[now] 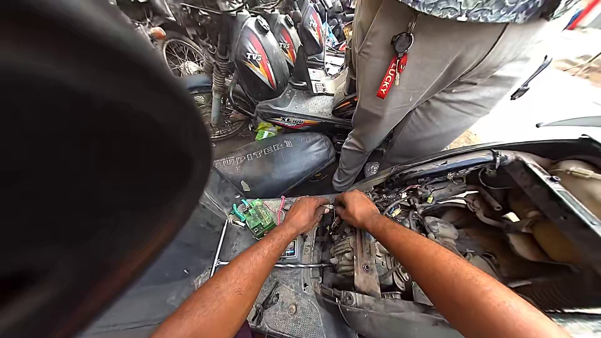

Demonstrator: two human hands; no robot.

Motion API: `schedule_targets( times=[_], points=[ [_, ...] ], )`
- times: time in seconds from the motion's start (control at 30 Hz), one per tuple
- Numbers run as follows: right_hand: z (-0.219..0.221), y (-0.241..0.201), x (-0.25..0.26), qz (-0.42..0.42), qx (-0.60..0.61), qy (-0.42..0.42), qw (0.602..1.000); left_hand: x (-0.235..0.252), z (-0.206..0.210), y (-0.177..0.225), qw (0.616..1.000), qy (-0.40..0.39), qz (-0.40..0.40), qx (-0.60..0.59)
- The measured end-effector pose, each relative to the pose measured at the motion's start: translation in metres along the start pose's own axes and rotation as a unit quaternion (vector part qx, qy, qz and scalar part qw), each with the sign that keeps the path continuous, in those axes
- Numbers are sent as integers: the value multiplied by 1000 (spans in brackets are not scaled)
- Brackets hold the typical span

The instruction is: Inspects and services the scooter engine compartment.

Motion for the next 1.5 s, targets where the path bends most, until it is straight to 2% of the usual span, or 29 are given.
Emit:
schedule_targets(
  times=[0.4,0.73,0.93,1.07,1.2,1.27,1.4,1.5],
  points=[
    [-4,-7,-6,-24,-17,65,997,-2,-6,-3,998,10,29,-62],
    [-1,-1,-6,-1,1,79,997,-2,-2,-2,992,20,31,-118],
    [-3,3,-11,10,22,85,996,0,-2,4,993,32,36,-110],
    [-3,0,-13,3,9,70,998,0,1,8,995,33,55,-78],
    [-6,-16,-3,-37,-68,-32,997,-4,2,8,999,-19,34,-11],
    [-25,-25,-1,-49,-80,-57,994,-16,-6,31,999,-40,24,-8],
    [-119,-29,-30,-59,-67,-46,995,-31,-27,65,995,-93,4,35],
    [-135,-3,-36,-91,-139,-40,985,-34,-23,65,992,-115,-12,40]
  ],
)
Point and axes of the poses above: each hand's wrist, its own x-axis towards the middle knuckle, its own z-axis out of the palm, y = z × x, the point moved 10 cm from there along x, towards the middle knuckle, and after that the axes turned 14 degrees about -x, right-handed, at the moved point
